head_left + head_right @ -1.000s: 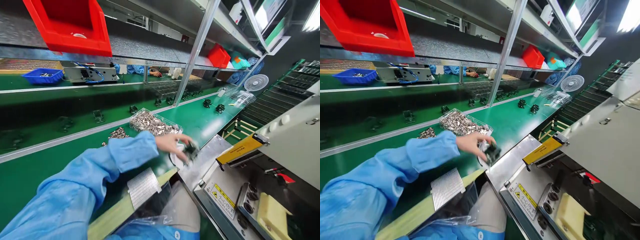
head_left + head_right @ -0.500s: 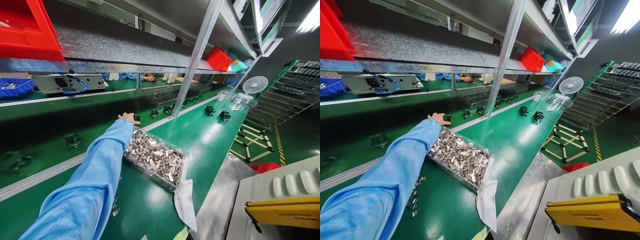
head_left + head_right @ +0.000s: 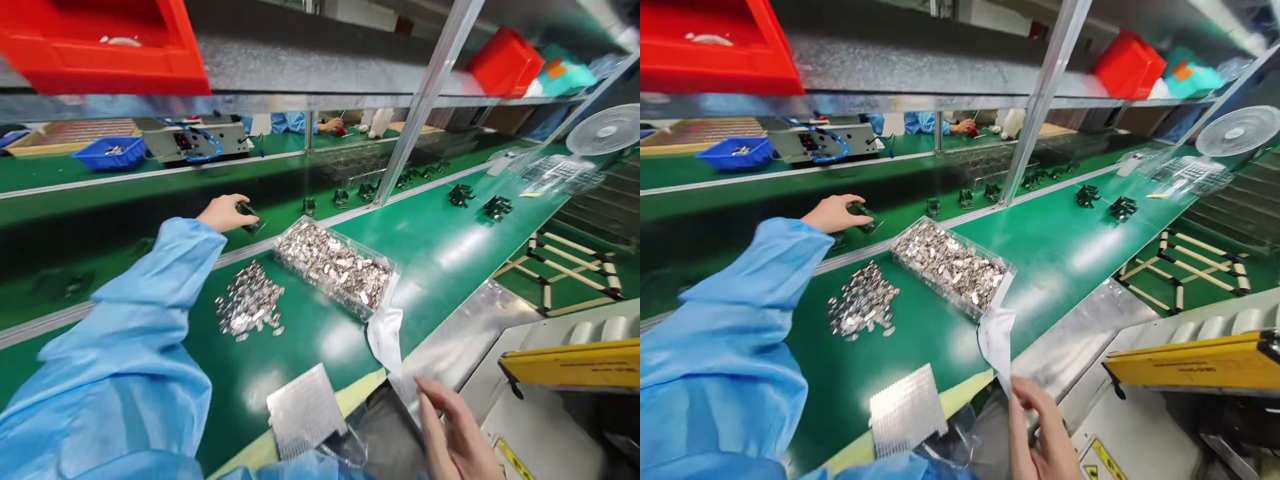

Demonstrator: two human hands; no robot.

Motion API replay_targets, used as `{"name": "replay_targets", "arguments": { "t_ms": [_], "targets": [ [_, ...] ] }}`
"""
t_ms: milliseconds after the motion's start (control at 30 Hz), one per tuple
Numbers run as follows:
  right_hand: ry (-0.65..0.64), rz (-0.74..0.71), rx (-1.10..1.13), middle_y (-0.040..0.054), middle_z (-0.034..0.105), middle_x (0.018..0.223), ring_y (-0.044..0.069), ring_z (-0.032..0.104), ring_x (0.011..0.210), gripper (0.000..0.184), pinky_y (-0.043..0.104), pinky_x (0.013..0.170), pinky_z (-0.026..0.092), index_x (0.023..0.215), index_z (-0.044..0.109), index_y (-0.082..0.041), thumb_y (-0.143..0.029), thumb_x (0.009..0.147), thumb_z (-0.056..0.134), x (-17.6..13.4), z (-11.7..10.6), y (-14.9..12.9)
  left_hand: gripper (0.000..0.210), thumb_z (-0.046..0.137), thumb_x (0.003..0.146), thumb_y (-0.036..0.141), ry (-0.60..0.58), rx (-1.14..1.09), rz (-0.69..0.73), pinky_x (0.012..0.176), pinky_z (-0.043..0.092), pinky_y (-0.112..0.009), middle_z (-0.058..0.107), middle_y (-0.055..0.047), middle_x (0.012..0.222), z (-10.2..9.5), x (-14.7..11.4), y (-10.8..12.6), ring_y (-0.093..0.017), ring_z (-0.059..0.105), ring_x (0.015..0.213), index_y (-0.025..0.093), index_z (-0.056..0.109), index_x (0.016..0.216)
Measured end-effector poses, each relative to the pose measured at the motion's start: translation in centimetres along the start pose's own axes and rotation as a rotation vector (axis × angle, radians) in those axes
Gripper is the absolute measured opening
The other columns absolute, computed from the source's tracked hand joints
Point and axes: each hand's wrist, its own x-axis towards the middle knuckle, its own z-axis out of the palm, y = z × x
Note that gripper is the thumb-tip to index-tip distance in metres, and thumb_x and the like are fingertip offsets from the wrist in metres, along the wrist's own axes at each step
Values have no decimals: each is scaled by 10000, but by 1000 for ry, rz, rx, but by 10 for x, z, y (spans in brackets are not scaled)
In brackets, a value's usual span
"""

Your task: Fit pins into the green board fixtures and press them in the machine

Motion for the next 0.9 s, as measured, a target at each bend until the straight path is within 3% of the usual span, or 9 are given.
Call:
{"name": "replay_targets", "arguments": {
  "t_ms": [100, 233, 300, 367, 467, 533, 667, 767, 900],
  "targets": [
    [-355, -113, 133, 82, 689, 997, 227, 664, 832, 181, 322, 712, 539, 1033, 675, -219, -295, 950, 533, 23, 44, -16, 730, 654, 659, 554, -86, -19, 21, 858, 512, -329, 715, -56, 1129, -19, -110, -37, -285, 678, 955, 210, 584, 1299],
    [-737, -201, 33, 49, 687, 869, 187, 657, 780, 143, 287, 704, 520, 959, 715, -203, -195, 903, 584, 54, 120, -43, 715, 616, 685, 569, -275, 16, -124, 809, 532, -357, 732, -81, 1092, -1, -246, -68, -323, 687, 965, 186, 597, 1289],
    [-800, -192, -37, 36, 683, 842, 175, 653, 748, 105, 273, 693, 504, 941, 726, -201, -187, 855, 668, 65, 154, -54, 775, 600, 709, 606, -239, -3, -223, 766, 545, -385, 708, -106, 1151, 16, -289, -80, -350, 679, 1002, 198, 526, 1363],
    [-823, -172, -97, 36, 678, 834, 177, 645, 726, 106, 273, 675, 485, 910, 733, -196, -210, 805, 744, 70, 181, -62, 908, 617, 719, 629, -97, -106, -273, 805, 552, -408, 609, -129, 1324, 32, -316, -92, -359, 627, 1135, 232, 333, 1484],
    [-845, -139, -192, 39, 667, 846, 193, 636, 750, 80, 273, 651, 447, 823, 727, -199, -192, 766, 782, 71, 204, -68, 1084, 684, 689, 616, 90, -304, -272, 998, 487, -462, 399, -157, 1513, 54, -339, -107, -351, 456, 1346, 237, 120, 1533],
    [-861, -125, -228, 30, 658, 834, 191, 631, 758, 86, 266, 644, 425, 749, 704, -206, -147, 771, 762, 70, 210, -70, 1041, 696, 686, 600, 107, -362, -299, 1045, 447, -508, 416, -168, 1496, 67, -347, -113, -362, 457, 1341, 225, 183, 1511],
    [-900, -90, -217, 8, 631, 719, 172, 616, 691, 233, 257, 624, 411, 593, 607, -193, -71, 734, 747, 74, 212, -74, 792, 739, 651, 544, 178, -433, -387, 999, 465, -565, 613, -150, 1259, 83, -347, -111, -378, 590, 1168, 213, 439, 1305],
    [-916, -22, -138, -7, 592, 598, 167, 618, 624, 290, 256, 601, 434, 545, 544, -189, -33, 713, 721, 76, 203, -75, 651, 792, 612, 471, 218, -777, -368, 942, 527, -504, 658, -106, 1108, 80, -334, -92, -318, 660, 1038, 211, 483, 1123],
    [-884, 128, 51, 8, 655, 661, 162, 669, 627, 68, 254, 593, 511, 767, 630, -184, -167, 833, 630, 62, 163, -71, 539, 853, 584, 313, 97, -1373, -291, 711, 600, -289, 624, -12, 1022, 72, -310, -40, -146, 690, 757, 214, 456, 936]
  ]
}}
